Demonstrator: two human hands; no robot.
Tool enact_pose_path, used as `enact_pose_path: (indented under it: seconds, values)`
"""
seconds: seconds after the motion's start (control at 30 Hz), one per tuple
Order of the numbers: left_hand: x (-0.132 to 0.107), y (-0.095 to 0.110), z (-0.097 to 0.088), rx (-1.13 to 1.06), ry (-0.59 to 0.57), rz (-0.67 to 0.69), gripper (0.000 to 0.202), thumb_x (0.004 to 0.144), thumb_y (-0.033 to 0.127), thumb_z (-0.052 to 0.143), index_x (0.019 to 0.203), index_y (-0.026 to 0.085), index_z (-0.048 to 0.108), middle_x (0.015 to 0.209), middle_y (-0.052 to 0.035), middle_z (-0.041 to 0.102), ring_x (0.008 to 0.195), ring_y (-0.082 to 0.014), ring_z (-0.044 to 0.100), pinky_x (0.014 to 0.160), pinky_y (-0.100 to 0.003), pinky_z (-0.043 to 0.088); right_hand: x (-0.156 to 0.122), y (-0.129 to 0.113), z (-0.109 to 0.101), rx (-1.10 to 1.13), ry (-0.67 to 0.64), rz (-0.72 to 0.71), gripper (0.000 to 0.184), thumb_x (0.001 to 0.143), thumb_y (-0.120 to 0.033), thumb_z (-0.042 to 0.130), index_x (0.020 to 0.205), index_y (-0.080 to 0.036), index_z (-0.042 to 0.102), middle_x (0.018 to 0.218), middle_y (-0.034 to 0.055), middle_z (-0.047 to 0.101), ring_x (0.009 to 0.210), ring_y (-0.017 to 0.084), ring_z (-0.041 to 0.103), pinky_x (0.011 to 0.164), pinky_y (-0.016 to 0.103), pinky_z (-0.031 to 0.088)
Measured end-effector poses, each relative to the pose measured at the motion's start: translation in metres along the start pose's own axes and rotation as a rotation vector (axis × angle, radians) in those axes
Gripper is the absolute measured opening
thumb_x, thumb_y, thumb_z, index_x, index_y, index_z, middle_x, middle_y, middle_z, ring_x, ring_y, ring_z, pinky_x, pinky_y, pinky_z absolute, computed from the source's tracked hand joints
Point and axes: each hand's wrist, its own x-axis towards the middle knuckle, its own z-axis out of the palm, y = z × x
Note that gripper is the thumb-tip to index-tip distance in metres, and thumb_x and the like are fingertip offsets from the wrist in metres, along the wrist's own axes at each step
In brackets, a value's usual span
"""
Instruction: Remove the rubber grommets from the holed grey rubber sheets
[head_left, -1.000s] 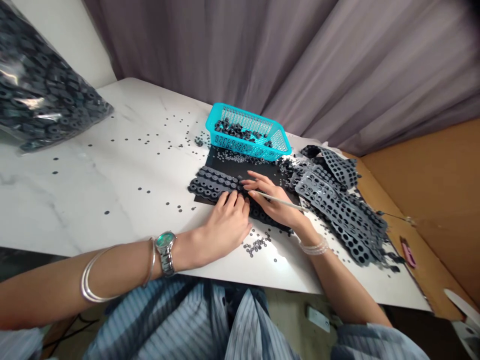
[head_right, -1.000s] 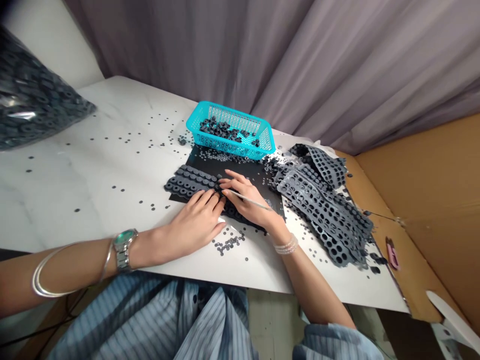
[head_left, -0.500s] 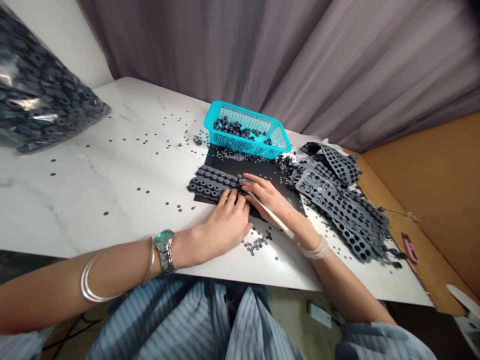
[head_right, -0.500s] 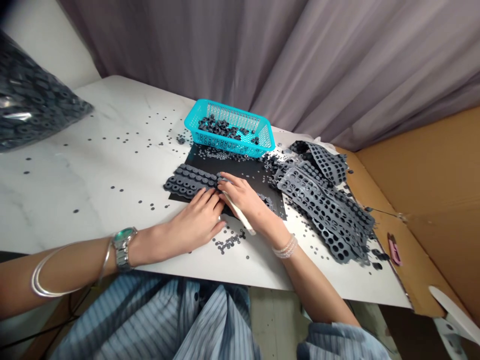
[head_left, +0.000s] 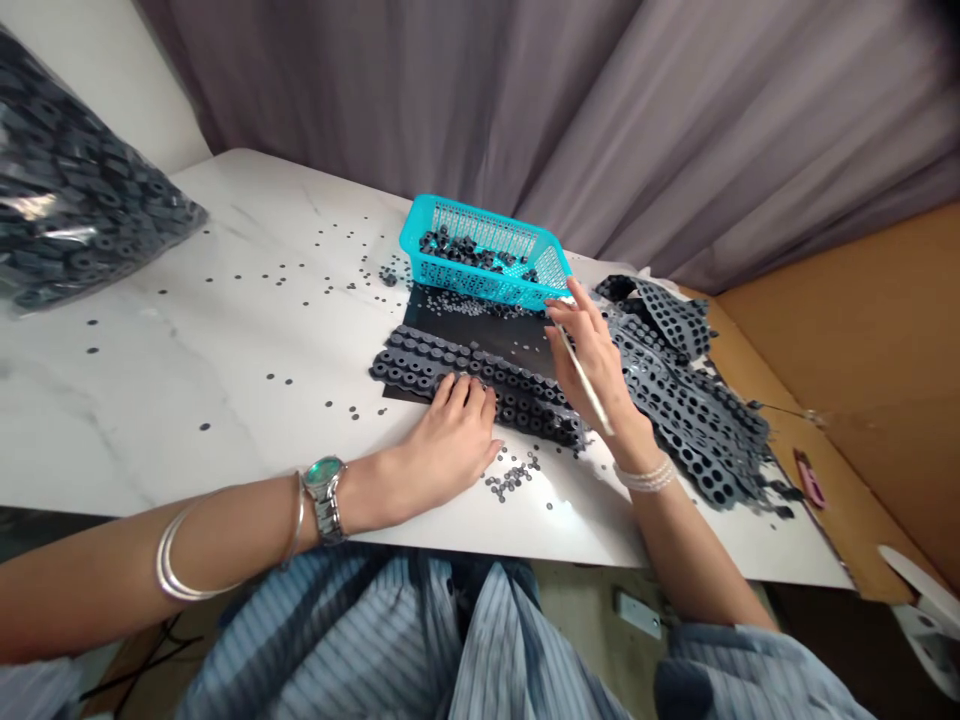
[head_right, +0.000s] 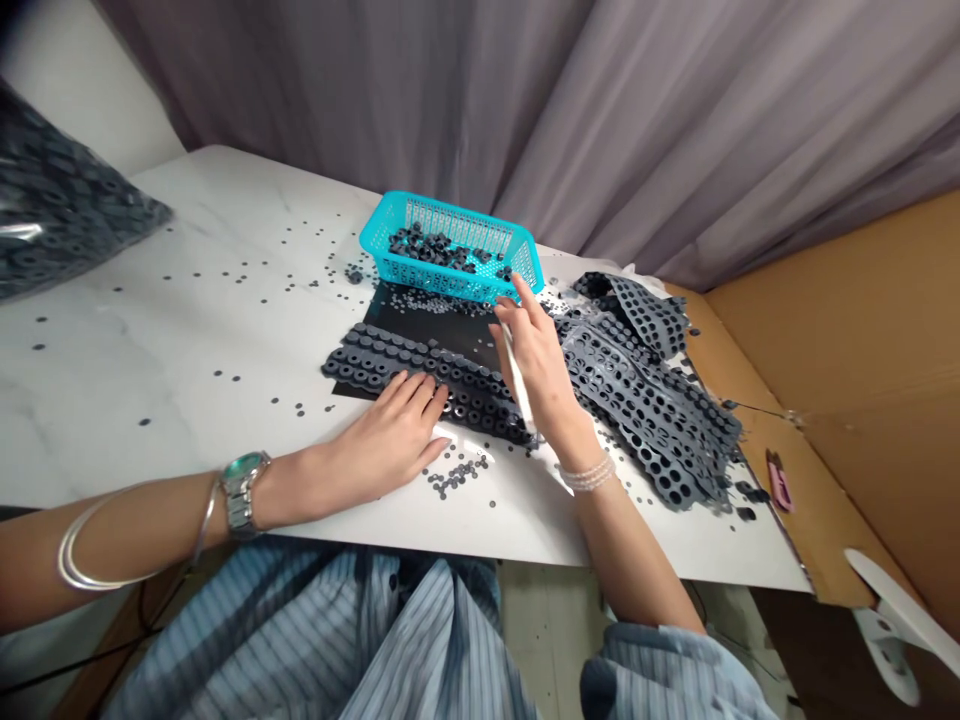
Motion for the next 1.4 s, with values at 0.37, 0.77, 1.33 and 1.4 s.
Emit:
enact_pose_path:
  seconds: [0.37, 0.77, 1.33, 1.4]
  values:
    - [-0.002, 0.000, -0.007, 0.054, -0.005, -0.064, 0.054, 0.098, 0.035, 0.042, 0.136, -0.001, 0.052, 0.135, -0.0273, 0.058, 0.127, -0.0389, 0.051, 0.110, -0.056, 0.034, 0.002, -0.023, 0.013, 0.409, -0.213, 0.083, 0.033, 0.099, -0.046, 0.045, 0.109, -0.024, 0.067, 0.121, 0.0081, 0.070, 0.137, 0.025, 0.048, 0.112, 0.050, 0.043]
    - [-0.004, 0.004, -0.004, 0.092, -0.003, -0.050, 0.054, 0.099, 0.033, 0.040, 0.138, -0.003, 0.051, 0.131, -0.0275, 0.060, 0.127, -0.0401, 0.052, 0.110, -0.056, 0.034, -0.003, -0.034, 0.025, 0.418, -0.393, -0.026, 0.029, 0.101, -0.038, 0.044, 0.113, -0.021, 0.066, 0.126, 0.0110, 0.067, 0.142, 0.024, 0.042, 0.112, 0.048, 0.044]
    - [-0.004, 0.003, -0.007, 0.065, -0.020, -0.041, 0.049, 0.099, 0.033, 0.040, 0.131, -0.001, 0.055, 0.130, -0.0288, 0.060, 0.123, -0.0396, 0.054, 0.107, -0.055, 0.035, -0.002, -0.034, 0.043, 0.186, -0.370, -0.193, 0.028, 0.103, -0.031, 0.036, 0.112, -0.022, 0.060, 0.125, 0.0152, 0.066, 0.140, 0.027, 0.044, 0.105, 0.054, 0.046]
    - [-0.003, 0.004, -0.008, 0.058, -0.040, -0.048, 0.049, 0.099, 0.032, 0.042, 0.131, -0.002, 0.056, 0.130, -0.0290, 0.060, 0.124, -0.0399, 0.053, 0.107, -0.054, 0.035, -0.002, -0.037, 0.042, 0.142, -0.390, -0.242, 0.028, 0.103, -0.029, 0.034, 0.111, -0.021, 0.060, 0.126, 0.0156, 0.066, 0.142, 0.027, 0.041, 0.106, 0.053, 0.045]
